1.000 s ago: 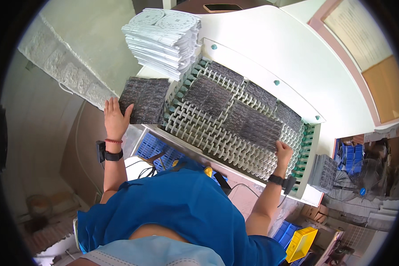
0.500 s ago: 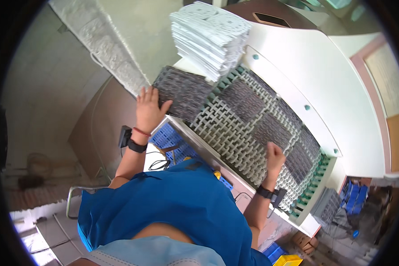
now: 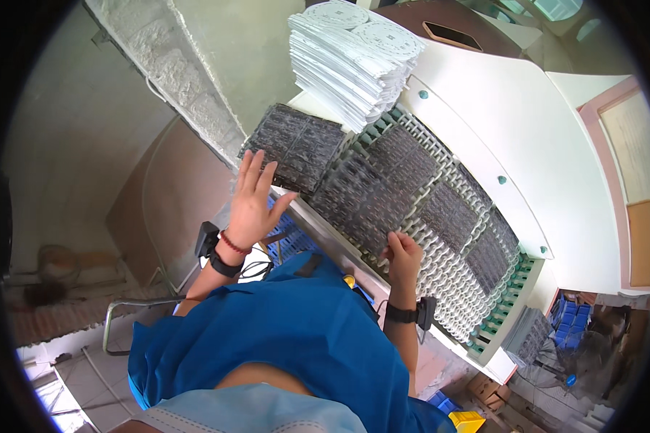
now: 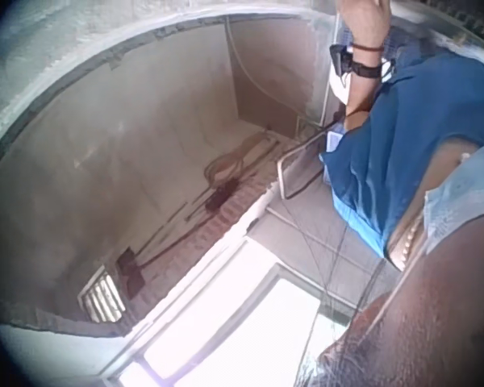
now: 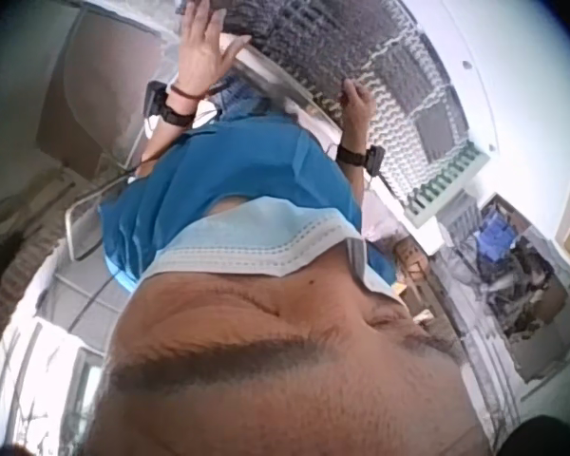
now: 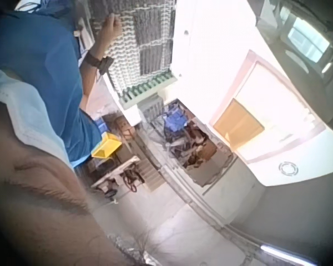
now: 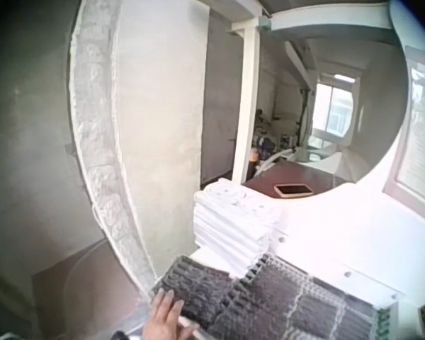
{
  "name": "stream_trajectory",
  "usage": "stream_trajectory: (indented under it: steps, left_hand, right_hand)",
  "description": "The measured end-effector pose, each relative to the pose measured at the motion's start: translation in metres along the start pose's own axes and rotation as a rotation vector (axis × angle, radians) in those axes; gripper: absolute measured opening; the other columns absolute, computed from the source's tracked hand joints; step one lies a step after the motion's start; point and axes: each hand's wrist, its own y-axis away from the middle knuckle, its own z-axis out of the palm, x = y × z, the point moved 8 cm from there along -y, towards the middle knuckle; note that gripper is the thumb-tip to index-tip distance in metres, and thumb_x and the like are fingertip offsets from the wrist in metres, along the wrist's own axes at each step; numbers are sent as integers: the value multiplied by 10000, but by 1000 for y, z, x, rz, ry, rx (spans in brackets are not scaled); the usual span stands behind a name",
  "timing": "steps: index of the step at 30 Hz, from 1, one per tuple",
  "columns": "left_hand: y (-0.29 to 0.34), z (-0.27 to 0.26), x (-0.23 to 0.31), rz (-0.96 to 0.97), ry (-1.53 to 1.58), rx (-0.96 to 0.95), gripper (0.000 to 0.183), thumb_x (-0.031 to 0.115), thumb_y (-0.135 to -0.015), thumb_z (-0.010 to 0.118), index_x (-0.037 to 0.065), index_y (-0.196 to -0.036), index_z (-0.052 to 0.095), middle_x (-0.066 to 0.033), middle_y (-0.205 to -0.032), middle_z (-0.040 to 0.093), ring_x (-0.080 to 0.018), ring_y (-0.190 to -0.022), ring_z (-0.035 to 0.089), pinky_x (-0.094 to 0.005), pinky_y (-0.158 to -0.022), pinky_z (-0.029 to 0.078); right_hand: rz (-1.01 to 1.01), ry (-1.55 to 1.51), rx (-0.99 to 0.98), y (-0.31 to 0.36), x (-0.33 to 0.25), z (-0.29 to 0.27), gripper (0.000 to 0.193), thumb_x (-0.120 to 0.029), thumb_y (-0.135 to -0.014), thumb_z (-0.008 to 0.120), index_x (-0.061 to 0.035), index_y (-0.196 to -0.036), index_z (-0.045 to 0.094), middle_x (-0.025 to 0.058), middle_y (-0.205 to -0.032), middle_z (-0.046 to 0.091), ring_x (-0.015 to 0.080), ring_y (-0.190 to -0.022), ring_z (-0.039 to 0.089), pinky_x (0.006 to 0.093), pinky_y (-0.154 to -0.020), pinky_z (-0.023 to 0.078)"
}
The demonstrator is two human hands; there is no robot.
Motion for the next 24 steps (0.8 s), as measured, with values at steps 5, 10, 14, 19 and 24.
stream_trajectory:
  steps: [5,10,14,19,24]
  left_hand:
    - [1,21,63,245,248,-102,512,303,-803,726,-30,-1154,559,-263,-1328,468,-452,-1290,405,-488,-1007,421]
    - [35,109,116,448,394,-444,582,327,-818,695,-4,-1266,526,-264,-1388,420,-435,-1336,348,-497,-1077,335]
    - [47,179,124,511,237,-580,733,474,-830,647,60,-1395,431,-251,-1482,301,-428,-1394,240,-552,-1117,220]
    - [47,233,127,524,88,-560,728,591,-830,565,154,-1403,455,-210,-1480,343,-416,-1382,270,-567,-1123,166]
    - [26,239,116,503,41,-577,700,618,-846,532,199,-1402,458,-148,-1489,359,-382,-1390,276,-558,-1129,167]
  right_hand:
    - [20,49,119,-16,16,-41,170,-134,-883,667,28,-933,672,35,-667,615,116,-531,591,233,-473,486]
    - [-9,399,278,-4,-13,-112,215,-148,-892,658,52,-963,690,55,-657,635,99,-520,589,221,-455,474]
    - [-2,551,434,25,-21,-193,225,-166,-860,688,37,-956,698,76,-699,658,124,-565,611,251,-482,484]
    - [-179,1250,686,41,-43,-211,438,-301,-724,787,-57,-1070,675,177,-1032,640,327,-864,627,426,-770,501]
    - [-598,1361,521,1,-73,-146,410,-273,-799,724,-52,-1133,640,191,-1195,590,367,-1126,539,459,-943,428]
